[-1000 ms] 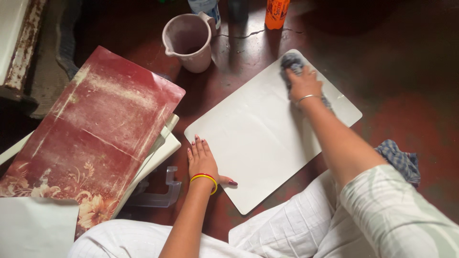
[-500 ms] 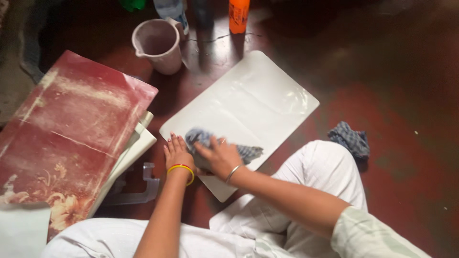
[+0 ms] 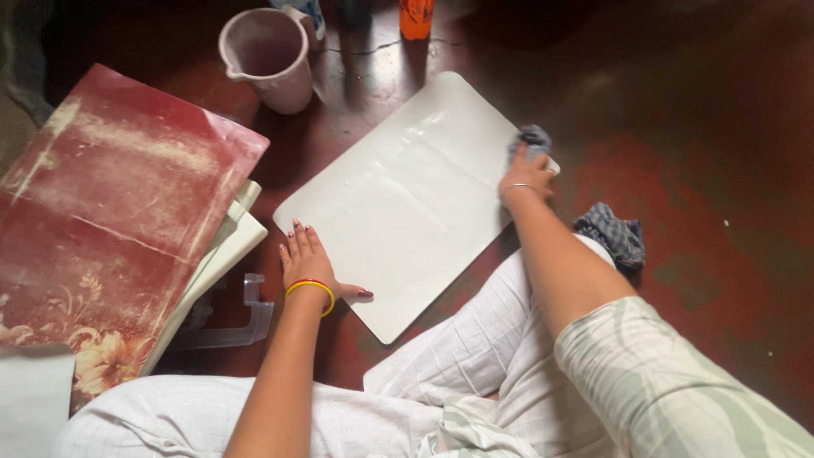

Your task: The person sits on the floor and wipes both sides of several floral-patterned placemats using a cloth. They flip each placemat to clean the reverse side, then place it on a stack. The person repeats this process for multiple placemats.

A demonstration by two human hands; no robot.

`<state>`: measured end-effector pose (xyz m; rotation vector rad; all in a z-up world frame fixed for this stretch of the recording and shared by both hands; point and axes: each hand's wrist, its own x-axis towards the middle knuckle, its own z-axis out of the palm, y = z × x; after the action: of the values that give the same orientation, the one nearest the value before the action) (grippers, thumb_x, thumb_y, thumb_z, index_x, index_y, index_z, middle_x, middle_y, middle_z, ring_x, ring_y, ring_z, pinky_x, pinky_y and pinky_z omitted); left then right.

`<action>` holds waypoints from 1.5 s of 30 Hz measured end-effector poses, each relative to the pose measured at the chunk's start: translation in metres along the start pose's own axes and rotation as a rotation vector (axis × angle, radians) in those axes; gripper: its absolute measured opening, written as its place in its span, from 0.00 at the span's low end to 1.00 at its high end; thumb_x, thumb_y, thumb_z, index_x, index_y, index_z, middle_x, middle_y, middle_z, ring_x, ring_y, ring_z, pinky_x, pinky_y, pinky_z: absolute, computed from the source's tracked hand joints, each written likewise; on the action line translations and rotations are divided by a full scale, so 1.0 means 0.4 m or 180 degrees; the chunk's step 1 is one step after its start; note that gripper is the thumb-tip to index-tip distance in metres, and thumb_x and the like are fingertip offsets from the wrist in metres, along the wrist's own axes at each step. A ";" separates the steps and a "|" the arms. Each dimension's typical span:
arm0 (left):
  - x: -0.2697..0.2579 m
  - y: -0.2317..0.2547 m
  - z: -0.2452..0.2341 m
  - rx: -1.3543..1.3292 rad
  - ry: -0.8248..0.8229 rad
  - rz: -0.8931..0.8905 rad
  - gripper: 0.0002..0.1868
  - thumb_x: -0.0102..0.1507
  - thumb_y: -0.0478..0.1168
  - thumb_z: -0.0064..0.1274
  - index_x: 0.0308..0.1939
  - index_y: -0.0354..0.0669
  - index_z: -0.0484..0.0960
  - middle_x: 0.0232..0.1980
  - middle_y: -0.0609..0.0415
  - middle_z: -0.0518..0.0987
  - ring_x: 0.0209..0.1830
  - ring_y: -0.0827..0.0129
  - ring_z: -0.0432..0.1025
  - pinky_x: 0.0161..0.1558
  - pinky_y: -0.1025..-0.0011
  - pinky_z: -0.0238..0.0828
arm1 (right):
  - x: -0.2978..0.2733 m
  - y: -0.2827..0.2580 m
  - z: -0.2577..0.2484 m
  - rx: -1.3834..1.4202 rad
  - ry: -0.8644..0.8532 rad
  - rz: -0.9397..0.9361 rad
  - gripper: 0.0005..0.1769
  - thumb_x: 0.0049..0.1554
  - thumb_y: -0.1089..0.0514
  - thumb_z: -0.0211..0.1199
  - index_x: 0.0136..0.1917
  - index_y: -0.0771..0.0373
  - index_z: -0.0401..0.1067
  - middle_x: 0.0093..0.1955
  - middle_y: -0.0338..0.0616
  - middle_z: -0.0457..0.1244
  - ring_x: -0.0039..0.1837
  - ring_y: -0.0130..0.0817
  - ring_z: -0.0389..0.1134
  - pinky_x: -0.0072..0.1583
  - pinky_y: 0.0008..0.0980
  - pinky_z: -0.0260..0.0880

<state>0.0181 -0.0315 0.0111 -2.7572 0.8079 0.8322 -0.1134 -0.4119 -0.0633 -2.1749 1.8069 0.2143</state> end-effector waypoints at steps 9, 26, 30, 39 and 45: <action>0.010 -0.017 0.023 -0.0055 0.0130 0.0052 0.95 0.30 0.79 0.72 0.79 0.31 0.29 0.84 0.37 0.28 0.85 0.51 0.28 0.80 0.56 0.25 | 0.082 0.149 -0.094 0.0324 0.0718 0.0179 0.52 0.55 0.54 0.61 0.84 0.50 0.36 0.78 0.70 0.35 0.73 0.70 0.48 0.69 0.57 0.57; -0.038 -0.001 0.105 -0.0251 0.0042 -0.0334 0.90 0.35 0.67 0.78 0.80 0.35 0.27 0.85 0.41 0.25 0.85 0.53 0.24 0.77 0.48 0.17 | -0.602 -0.030 0.051 -0.1069 0.0030 -0.5449 0.38 0.51 0.60 0.59 0.72 0.33 0.65 0.67 0.49 0.59 0.64 0.49 0.63 0.57 0.50 0.64; -0.047 0.008 0.099 -0.0316 -0.0169 -0.0347 0.91 0.35 0.65 0.79 0.80 0.35 0.26 0.85 0.41 0.24 0.86 0.54 0.24 0.78 0.49 0.16 | -0.597 -0.123 0.080 -0.1396 0.0111 -0.5203 0.38 0.49 0.59 0.58 0.72 0.32 0.65 0.67 0.46 0.58 0.63 0.48 0.62 0.57 0.50 0.64; 0.005 0.013 0.162 -0.0486 0.0038 -0.0618 0.86 0.41 0.59 0.76 0.79 0.32 0.23 0.85 0.40 0.25 0.85 0.54 0.23 0.78 0.55 0.16 | -0.602 -0.355 0.135 -0.1087 0.0603 -0.4770 0.33 0.54 0.57 0.58 0.71 0.31 0.67 0.64 0.44 0.59 0.63 0.48 0.62 0.55 0.53 0.64; -0.002 0.000 0.141 -0.0270 0.0123 -0.0580 0.89 0.38 0.65 0.76 0.78 0.32 0.23 0.83 0.37 0.22 0.84 0.50 0.21 0.76 0.43 0.18 | -0.581 -0.464 0.184 -0.0817 0.0621 -0.4070 0.34 0.55 0.55 0.58 0.73 0.30 0.64 0.65 0.47 0.59 0.66 0.53 0.61 0.53 0.56 0.66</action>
<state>-0.0089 -0.0149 -0.0357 -2.8748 0.5281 0.7977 0.0284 -0.1417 -0.0362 -3.1018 0.1629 -0.0780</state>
